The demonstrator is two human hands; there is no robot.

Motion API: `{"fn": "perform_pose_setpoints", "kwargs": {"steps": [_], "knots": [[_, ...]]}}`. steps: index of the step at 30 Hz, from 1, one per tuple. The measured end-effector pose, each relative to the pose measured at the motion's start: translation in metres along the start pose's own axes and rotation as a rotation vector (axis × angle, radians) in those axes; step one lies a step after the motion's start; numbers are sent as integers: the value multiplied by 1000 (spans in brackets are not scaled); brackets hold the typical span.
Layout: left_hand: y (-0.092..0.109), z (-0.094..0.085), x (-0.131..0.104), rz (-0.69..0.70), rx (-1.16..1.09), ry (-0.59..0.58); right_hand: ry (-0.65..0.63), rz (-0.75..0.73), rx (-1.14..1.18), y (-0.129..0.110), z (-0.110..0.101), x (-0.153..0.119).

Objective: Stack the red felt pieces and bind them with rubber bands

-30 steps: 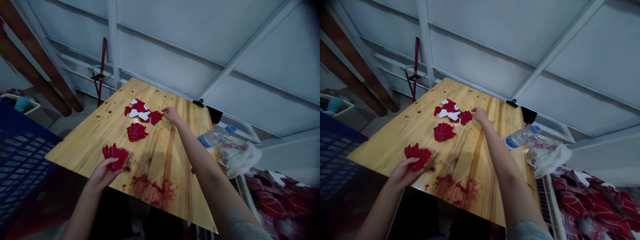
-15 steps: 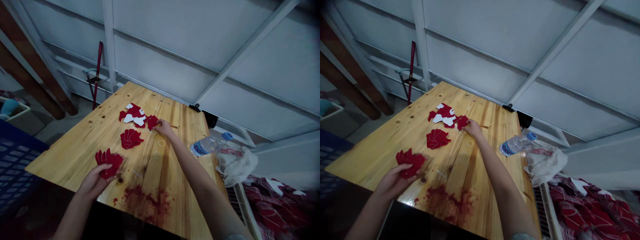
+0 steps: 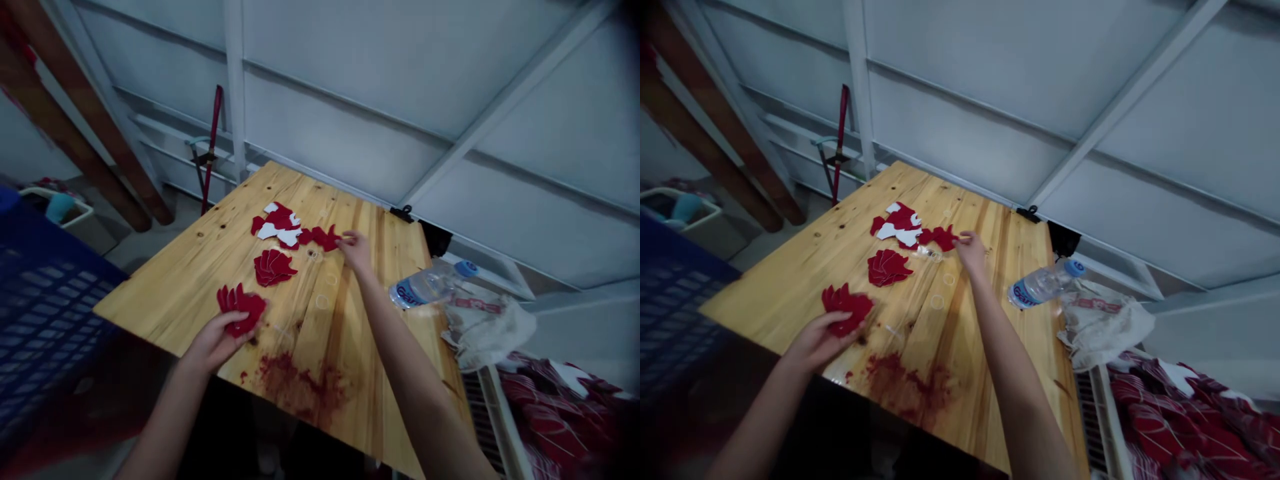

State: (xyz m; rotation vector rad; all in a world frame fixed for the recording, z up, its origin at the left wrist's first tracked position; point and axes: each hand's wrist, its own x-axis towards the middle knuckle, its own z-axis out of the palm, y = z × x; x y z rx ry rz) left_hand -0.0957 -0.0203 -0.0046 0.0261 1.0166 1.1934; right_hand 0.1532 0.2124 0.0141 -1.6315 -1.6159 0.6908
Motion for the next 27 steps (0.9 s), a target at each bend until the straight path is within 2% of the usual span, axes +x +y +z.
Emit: {"fn": "perform_pose_setpoints", "kwargs": {"steps": [2, 3, 6, 8, 10, 12, 15, 20, 23, 25, 27], "knots": [[-5, 3, 0, 17, 25, -102, 3, -6, 97, -9, -19, -28], [-8, 6, -1, 31, 46, -158, -50, -22, 201, -15, -27, -47], [-17, 15, -5, 61, 133, -290, -357, -90, 418, -33, -38, -115], [-24, 21, -11, 73, 177, -335, -467, -89, 481, -41, -36, -159], [-29, 26, -18, 79, 189, -366, -461, -76, 517, -43, -31, -191], [-32, 29, -24, 59, 183, -415, -409, -55, 525, -39, -27, -210], [-34, 33, -32, 25, 189, -454, -363, -46, 508, -29, -28, -221], [-38, 37, -39, 6, 303, -390, -364, -194, 439, -24, -34, -227], [-39, 38, -38, 8, 338, -378, -357, -239, 389, -26, -30, -231], [-37, 37, -34, 23, 341, -362, -332, -267, 351, -27, -24, -227], [-31, 37, -29, 59, 336, -326, -356, -310, 316, -28, -16, -209]]}}
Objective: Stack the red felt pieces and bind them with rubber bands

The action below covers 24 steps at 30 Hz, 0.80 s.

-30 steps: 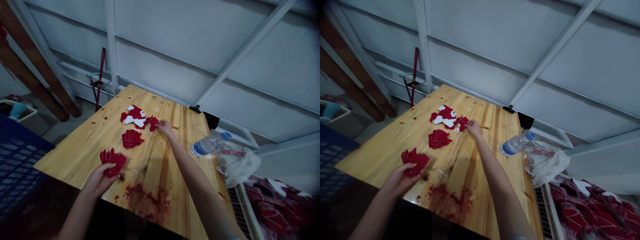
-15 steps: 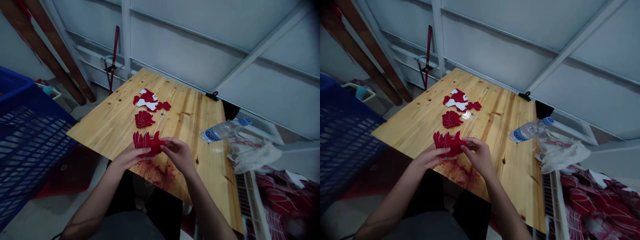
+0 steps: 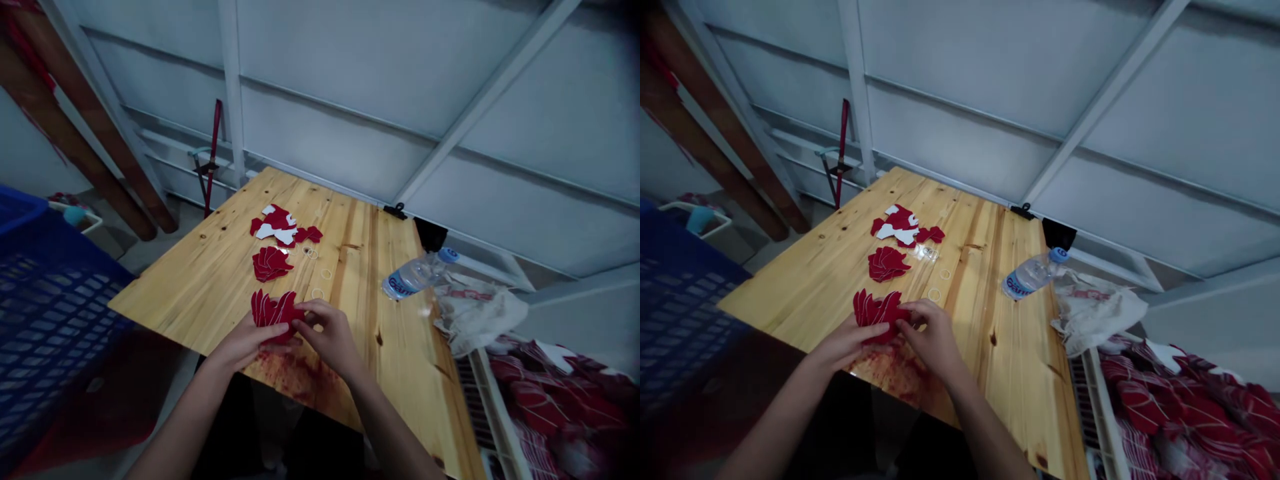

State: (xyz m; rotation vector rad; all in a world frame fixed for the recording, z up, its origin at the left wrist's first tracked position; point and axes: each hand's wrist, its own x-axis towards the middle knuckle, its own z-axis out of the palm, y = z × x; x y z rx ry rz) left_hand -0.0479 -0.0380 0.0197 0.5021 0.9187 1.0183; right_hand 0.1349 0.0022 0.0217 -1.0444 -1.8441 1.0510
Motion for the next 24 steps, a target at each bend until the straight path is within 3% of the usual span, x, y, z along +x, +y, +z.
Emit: {"fn": "perform_pose_setpoints", "kwargs": {"steps": [3, 5, 7, 9, 11, 15, 20, 24], "knots": [[10, -7, 8, 45, -5, 72, -57, -8, -167, 15, -7, 59], [17, -12, 10, 63, -26, 115, 23, 11, -454, 28, -12, 113], [21, -19, 9, 64, -53, 159, 27, 4, -562, 39, -11, 165], [24, -26, 6, 40, -75, 206, -46, -21, -617, 49, -4, 206], [27, -33, 1, 19, -93, 244, -139, -36, -666, 57, 4, 230], [31, -48, -3, 22, -129, 255, -208, -8, -748, 67, -1, 242], [25, -58, 1, 32, -143, 224, -76, 95, -830, 64, -58, 233], [17, -54, 2, 15, -142, 160, -243, 219, -837, 60, -91, 220]]}}
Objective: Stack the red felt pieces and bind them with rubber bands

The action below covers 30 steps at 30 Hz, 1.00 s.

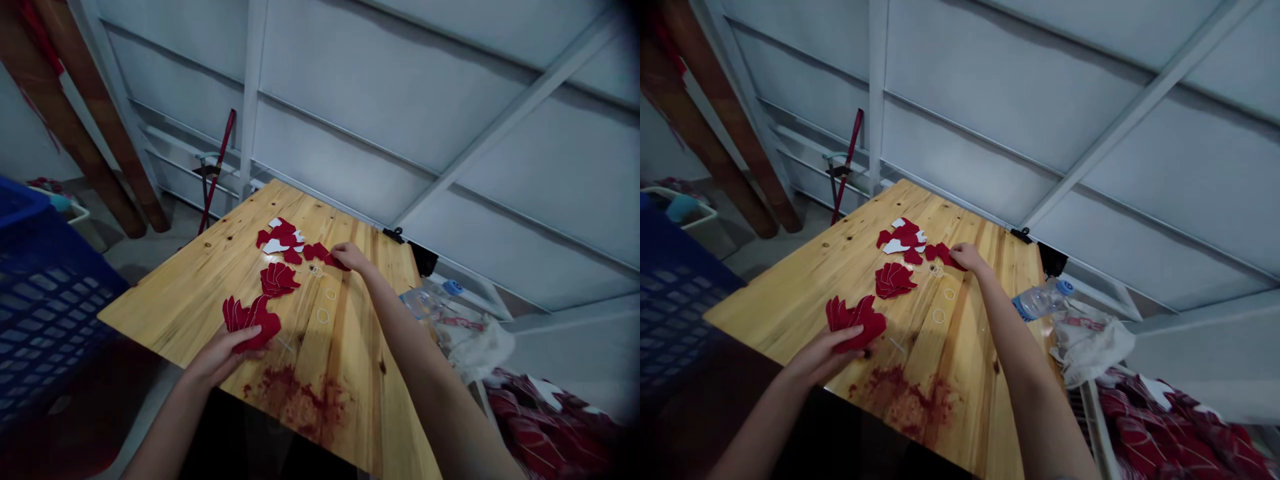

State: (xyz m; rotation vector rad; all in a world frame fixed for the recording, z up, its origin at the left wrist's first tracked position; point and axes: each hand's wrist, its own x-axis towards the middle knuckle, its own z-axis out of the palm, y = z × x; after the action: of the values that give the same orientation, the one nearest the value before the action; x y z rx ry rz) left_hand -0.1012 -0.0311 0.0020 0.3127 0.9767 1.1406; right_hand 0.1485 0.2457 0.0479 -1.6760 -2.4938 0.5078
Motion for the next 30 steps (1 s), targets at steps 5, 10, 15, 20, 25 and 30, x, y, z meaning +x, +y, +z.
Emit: {"fn": "perform_pose_setpoints", "kwargs": {"steps": [5, 10, 15, 20, 25, 30], "knots": [[-3, 3, -2, -10, 39, -51, -285, -47, 17, 3, 4, 5], [1, -4, -2, -21, 58, 35, -136, -33, 11, 1, 9, 37], [4, -7, -2, -21, 53, 53, -30, 61, -26, -2, 24, 62], [5, -9, -1, -47, 40, 85, -145, 73, -17, 11, 24, 58], [3, -8, 3, -56, 45, 86, -285, 135, -53, 37, 1, 46], [3, 0, 7, -52, 55, 91, -79, 161, -93, 33, 8, 59]]}}
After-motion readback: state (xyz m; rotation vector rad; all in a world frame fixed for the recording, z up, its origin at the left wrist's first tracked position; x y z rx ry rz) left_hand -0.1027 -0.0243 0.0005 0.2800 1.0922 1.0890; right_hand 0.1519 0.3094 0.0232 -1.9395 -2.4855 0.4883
